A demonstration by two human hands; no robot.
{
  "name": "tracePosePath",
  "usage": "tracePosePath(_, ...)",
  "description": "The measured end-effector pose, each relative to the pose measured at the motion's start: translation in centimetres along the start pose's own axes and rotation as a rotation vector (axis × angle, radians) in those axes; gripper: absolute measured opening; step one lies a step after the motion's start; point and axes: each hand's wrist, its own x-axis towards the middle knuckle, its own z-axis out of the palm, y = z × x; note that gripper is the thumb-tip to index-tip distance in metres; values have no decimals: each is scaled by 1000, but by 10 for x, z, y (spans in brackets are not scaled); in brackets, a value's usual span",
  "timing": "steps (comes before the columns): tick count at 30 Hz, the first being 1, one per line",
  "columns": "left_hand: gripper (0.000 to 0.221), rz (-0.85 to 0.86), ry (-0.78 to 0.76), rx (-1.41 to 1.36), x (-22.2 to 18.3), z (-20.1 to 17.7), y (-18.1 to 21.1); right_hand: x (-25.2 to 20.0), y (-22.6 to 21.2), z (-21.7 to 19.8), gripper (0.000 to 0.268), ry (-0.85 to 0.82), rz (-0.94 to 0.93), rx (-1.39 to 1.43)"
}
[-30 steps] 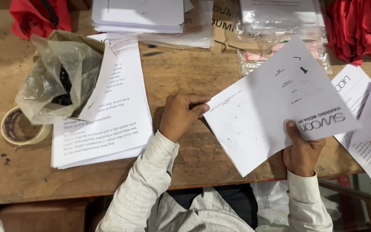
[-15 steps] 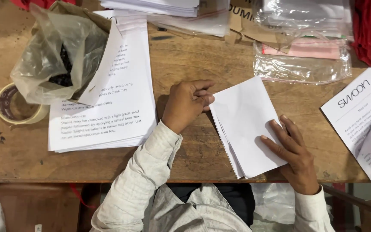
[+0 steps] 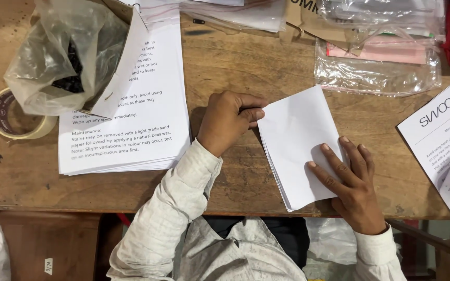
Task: The person folds printed instruction sheets in half on a wooden workbench, pressing the creases flat and stacking the folded sheets. They then pick up a red fabric pouch, place a folded sheet inside it, and set the pouch with a phone-like item on the stack before returning to folding more sheets.
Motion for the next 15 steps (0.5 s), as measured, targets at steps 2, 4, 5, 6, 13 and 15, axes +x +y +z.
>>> tracePosePath(2,19,4,3,2,1,1,-1,1,-1,-2,65,-15,-4,-26)
tracePosePath(4,19,8,8,4,0,1,-1,1,-1,-2,64,-31,-9,-51)
tracePosePath(5,19,6,12,9,0,1,0,-1,-1,-2,64,-42,3,-74)
tracePosePath(6,19,5,15,15,1,1,1,-2,-1,-1,64,-51,15,-96)
tracePosePath(13,18,20,39,30,-1,1,2,3,-5,-4,62,-12,-18,-27)
tracePosePath(15,17,15,41,72,-2,0,5,9,-10,-10,67,-27,-46,-13)
